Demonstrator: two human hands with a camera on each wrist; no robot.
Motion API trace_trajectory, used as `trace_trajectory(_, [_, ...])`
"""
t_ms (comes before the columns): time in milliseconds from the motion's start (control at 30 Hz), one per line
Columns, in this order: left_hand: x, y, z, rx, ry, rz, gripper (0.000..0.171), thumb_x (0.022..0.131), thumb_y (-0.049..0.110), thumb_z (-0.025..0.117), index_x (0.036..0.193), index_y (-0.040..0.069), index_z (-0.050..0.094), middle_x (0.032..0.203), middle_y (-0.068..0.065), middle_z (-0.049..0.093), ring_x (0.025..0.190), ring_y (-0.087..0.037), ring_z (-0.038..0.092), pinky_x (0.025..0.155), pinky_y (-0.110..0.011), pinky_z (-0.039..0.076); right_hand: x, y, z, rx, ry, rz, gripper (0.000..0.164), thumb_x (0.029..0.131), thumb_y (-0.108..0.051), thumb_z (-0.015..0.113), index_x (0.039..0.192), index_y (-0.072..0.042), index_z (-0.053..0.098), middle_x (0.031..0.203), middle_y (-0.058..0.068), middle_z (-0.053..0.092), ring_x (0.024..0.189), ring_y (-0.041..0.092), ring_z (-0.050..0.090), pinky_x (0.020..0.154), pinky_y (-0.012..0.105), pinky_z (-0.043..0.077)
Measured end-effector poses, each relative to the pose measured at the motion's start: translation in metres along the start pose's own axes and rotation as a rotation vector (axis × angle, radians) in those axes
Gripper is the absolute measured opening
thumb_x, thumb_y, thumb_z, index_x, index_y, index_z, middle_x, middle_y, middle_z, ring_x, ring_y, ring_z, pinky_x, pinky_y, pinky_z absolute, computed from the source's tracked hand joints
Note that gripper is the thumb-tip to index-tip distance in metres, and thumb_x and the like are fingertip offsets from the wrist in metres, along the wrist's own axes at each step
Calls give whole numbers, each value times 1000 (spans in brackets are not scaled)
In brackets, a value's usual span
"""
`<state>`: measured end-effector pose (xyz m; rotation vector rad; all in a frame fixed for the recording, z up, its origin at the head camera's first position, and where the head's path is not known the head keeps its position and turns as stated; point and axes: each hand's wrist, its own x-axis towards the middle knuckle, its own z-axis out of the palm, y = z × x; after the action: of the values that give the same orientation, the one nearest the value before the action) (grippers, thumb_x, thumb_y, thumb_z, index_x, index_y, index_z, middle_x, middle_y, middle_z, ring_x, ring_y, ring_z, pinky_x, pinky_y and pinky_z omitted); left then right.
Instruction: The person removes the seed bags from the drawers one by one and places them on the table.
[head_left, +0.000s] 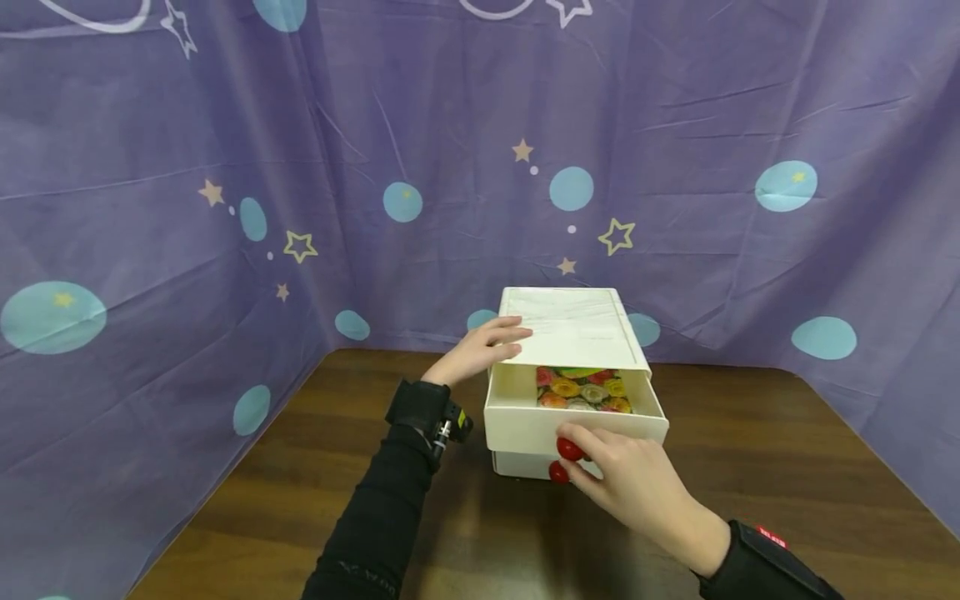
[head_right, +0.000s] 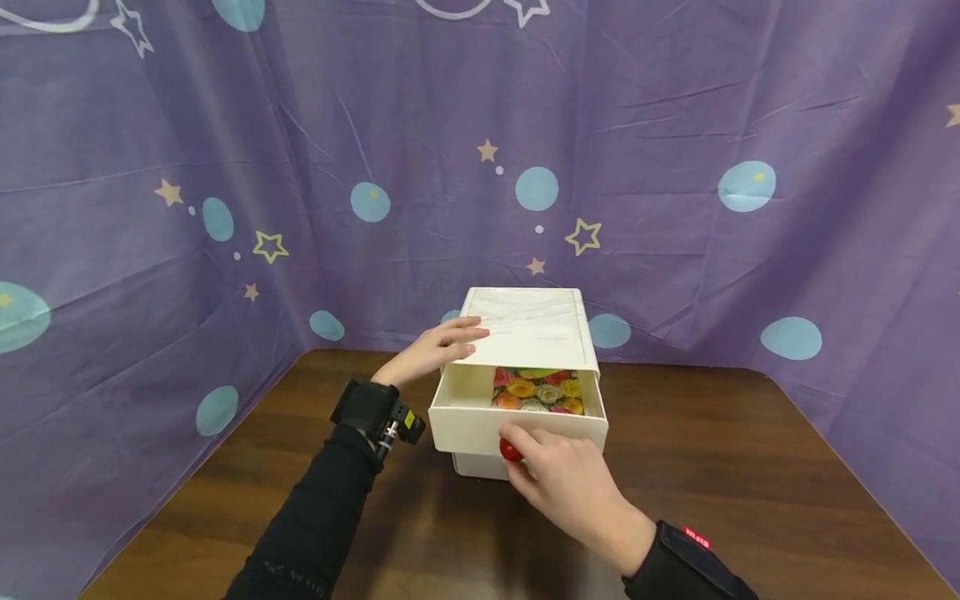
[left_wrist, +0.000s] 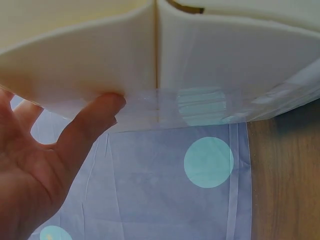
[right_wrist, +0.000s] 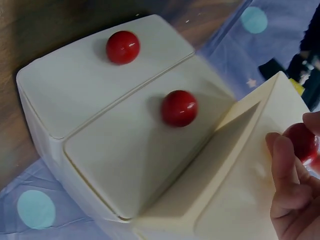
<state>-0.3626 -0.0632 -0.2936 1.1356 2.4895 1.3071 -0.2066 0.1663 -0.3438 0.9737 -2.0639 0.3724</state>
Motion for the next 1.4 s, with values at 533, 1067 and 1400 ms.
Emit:
trace_trajectory(533, [-2,-2,2,-29,2,2,48,108,20,49,152,2,47,165,-12,26,147,-32,31,113,-44,35,-19,-31,-18,19,40,-119,44,109,-39,34,103,-10,66,76,-7,63,60,4,55,50,18,45])
trace_trajectory(1067, [-2,-3,3,-70,-4,1,48,109,19,47,154,2,45,166,-11,23,147,-31,31,113,-42,35,-33,-41,-12,10,41,-186,41,109,-36,34,98,-11,65,72,-7,57,56,1,46,49,11,39])
trace_trajectory(1400, [-2,-2,2,-74,-1,2,48,109,18,47,153,1,45,166,-11,24,147,-30,32,113,-42,35,-33,-40,-18,29,-38,-144,44,109,-46,38,104,-12,66,75,-9,60,59,1,48,51,14,43])
